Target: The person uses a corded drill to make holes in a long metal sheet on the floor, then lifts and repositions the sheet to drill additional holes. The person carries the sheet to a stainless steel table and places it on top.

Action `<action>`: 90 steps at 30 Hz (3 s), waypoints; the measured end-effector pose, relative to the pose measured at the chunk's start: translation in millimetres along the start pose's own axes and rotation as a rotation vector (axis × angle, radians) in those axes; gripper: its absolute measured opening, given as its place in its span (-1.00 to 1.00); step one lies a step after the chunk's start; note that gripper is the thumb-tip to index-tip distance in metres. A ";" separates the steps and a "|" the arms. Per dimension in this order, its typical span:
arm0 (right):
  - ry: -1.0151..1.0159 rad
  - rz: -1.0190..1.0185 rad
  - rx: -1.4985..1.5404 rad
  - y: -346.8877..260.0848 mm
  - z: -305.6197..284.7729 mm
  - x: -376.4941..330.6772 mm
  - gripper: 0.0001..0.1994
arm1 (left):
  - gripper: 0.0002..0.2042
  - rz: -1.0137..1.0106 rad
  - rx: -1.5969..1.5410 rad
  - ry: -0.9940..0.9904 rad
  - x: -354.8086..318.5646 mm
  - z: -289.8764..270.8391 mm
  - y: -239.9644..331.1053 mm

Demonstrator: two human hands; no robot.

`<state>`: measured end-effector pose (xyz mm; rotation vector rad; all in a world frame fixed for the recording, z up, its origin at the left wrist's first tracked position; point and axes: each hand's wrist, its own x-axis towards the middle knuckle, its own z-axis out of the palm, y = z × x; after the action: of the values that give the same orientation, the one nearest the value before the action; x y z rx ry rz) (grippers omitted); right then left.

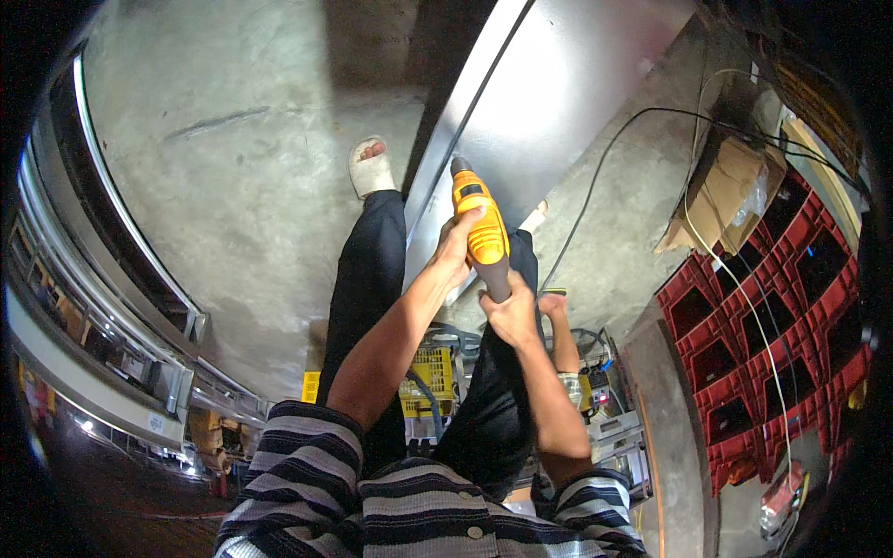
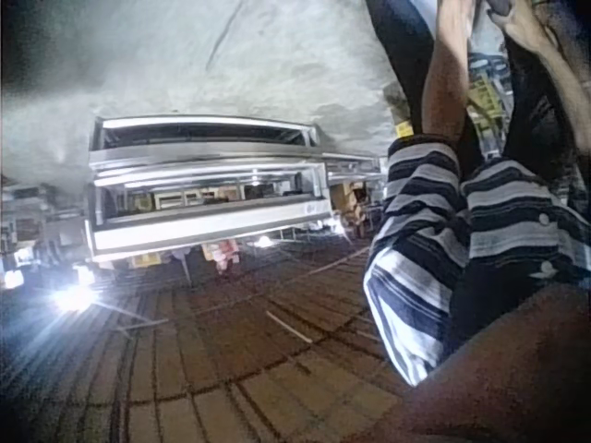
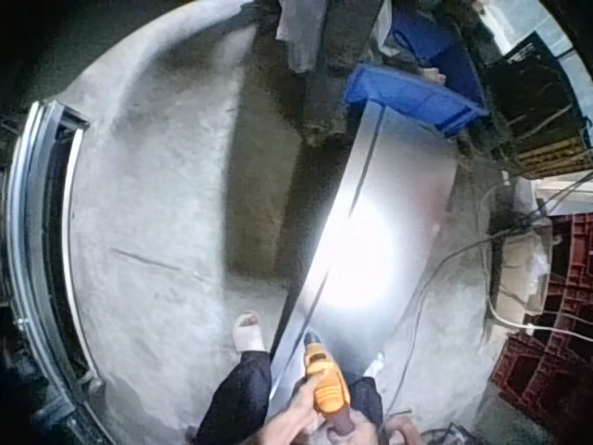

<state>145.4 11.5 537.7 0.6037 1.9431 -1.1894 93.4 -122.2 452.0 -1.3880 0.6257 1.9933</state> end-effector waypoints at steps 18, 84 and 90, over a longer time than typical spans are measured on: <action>0.077 -0.097 -0.268 -33.3 -8.4 9.6 -0.51 | -0.60 -0.052 -0.163 0.042 -0.5 5.9 9.3; 0.081 0.156 -0.063 -85.2 0.3 -20.4 -0.39 | -0.37 0.228 0.564 0.485 45.1 -89.6 105.3; 0.112 0.331 0.045 -97.8 -63.2 -54.7 -0.82 | -0.06 0.279 1.079 0.213 132.0 -63.2 129.4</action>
<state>85.0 23.4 650.7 0.9916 1.8219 -1.0092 7.8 -226.0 310.5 -0.8296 1.7310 1.2701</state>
